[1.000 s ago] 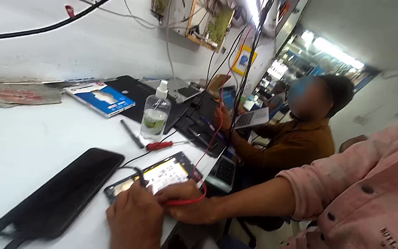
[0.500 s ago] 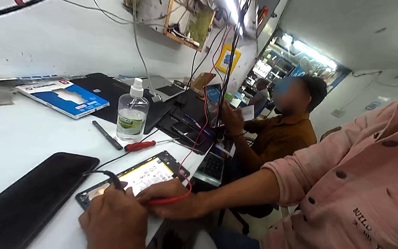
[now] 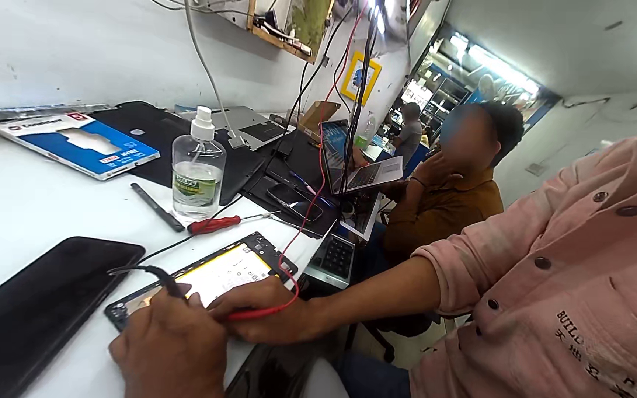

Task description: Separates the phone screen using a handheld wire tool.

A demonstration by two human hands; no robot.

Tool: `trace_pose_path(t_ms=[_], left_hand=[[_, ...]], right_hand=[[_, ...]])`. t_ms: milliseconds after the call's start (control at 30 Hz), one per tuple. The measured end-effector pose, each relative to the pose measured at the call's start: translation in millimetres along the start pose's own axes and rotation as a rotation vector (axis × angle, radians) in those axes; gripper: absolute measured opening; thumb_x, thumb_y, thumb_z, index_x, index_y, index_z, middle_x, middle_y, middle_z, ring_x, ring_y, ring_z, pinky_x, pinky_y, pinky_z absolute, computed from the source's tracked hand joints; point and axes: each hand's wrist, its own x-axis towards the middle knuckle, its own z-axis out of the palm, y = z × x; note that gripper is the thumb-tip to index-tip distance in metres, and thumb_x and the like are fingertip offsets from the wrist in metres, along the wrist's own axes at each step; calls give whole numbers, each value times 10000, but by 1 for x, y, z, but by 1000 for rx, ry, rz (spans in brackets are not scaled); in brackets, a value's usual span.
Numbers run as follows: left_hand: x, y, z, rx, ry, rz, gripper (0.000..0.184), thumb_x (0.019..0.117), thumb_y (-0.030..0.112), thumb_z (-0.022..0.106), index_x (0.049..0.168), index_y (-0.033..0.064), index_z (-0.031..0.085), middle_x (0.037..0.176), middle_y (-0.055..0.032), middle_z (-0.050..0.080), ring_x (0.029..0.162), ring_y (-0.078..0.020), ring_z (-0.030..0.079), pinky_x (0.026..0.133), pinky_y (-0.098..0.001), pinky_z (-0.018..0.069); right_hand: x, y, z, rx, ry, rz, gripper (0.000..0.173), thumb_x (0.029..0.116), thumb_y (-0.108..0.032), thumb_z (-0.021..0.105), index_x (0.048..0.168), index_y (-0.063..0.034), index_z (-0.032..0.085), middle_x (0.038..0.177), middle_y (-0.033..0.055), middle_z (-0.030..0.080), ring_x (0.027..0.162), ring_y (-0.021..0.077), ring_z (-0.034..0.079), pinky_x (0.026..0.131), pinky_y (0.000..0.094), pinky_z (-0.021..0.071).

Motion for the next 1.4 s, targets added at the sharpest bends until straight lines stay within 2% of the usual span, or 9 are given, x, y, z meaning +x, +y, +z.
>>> trace_pose_path(t_ms=[633,1133,1400], left_hand=[[1,0,-1,-7,-15,-14,344,1062,111,404,1247,-124,573,1131,-388,616,1110,-580,588,948,-689,405],[1,0,0,-4,0,7,317,1046,82,423,1215,-137,578,1093,-385,622,1069,-575,602,917,-688,414],[1,0,-3,-15,-23,3,338,1050,93,418,1238,-139,576,1132,-392,618,1108,-577,592,940,-694,408]], right_hand=[[1,0,1,5,2,5,123,821,139,696,940,128,725,940,211,742,860,212,733,801,332,601],[1,3,0,5,-15,5,117,836,127,693,947,128,729,942,211,743,865,212,733,807,328,600],[2,0,1,8,-1,-10,111,830,135,688,935,132,722,945,213,742,871,216,734,813,338,601]])
